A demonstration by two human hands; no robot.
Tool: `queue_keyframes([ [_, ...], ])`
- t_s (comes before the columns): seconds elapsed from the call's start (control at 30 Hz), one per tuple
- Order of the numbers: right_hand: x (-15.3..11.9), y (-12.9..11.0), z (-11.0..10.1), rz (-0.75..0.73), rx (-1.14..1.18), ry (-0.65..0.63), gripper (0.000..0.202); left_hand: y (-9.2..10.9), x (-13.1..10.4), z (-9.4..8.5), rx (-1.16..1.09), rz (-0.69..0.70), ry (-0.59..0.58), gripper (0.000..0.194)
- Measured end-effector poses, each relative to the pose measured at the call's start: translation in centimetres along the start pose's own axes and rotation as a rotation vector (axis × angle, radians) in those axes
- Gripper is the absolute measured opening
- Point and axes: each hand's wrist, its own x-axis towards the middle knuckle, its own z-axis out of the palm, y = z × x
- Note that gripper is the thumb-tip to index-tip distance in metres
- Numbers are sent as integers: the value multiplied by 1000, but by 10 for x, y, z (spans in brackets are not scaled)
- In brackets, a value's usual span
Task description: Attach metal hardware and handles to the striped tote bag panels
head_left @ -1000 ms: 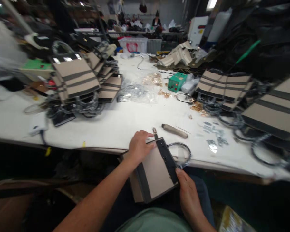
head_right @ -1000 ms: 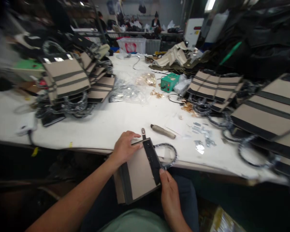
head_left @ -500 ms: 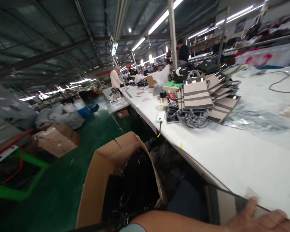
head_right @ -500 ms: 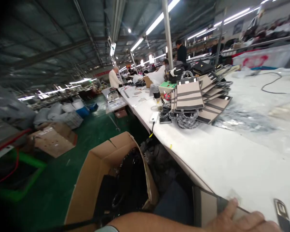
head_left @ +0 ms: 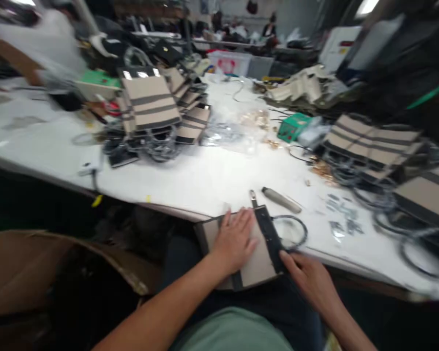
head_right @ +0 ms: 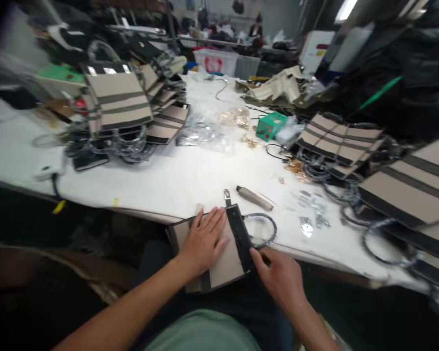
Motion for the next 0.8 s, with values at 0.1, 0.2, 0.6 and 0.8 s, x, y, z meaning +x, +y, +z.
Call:
queue_keyframes([
  [0.1,7,0,-30,-64,-67,190,33,-9,15,13,-35,73,31,60],
  [0.2,30,-11,-27,-352,-69,303,19,-6,14,10,-9,90,53,59],
  [0.6,43,4,4,-460,-70,184,29,10,18,9,-7,43,67,60],
  [0.8,49,0,-5,-429,-63,120,25,10,16,12,-19,37,76,61],
])
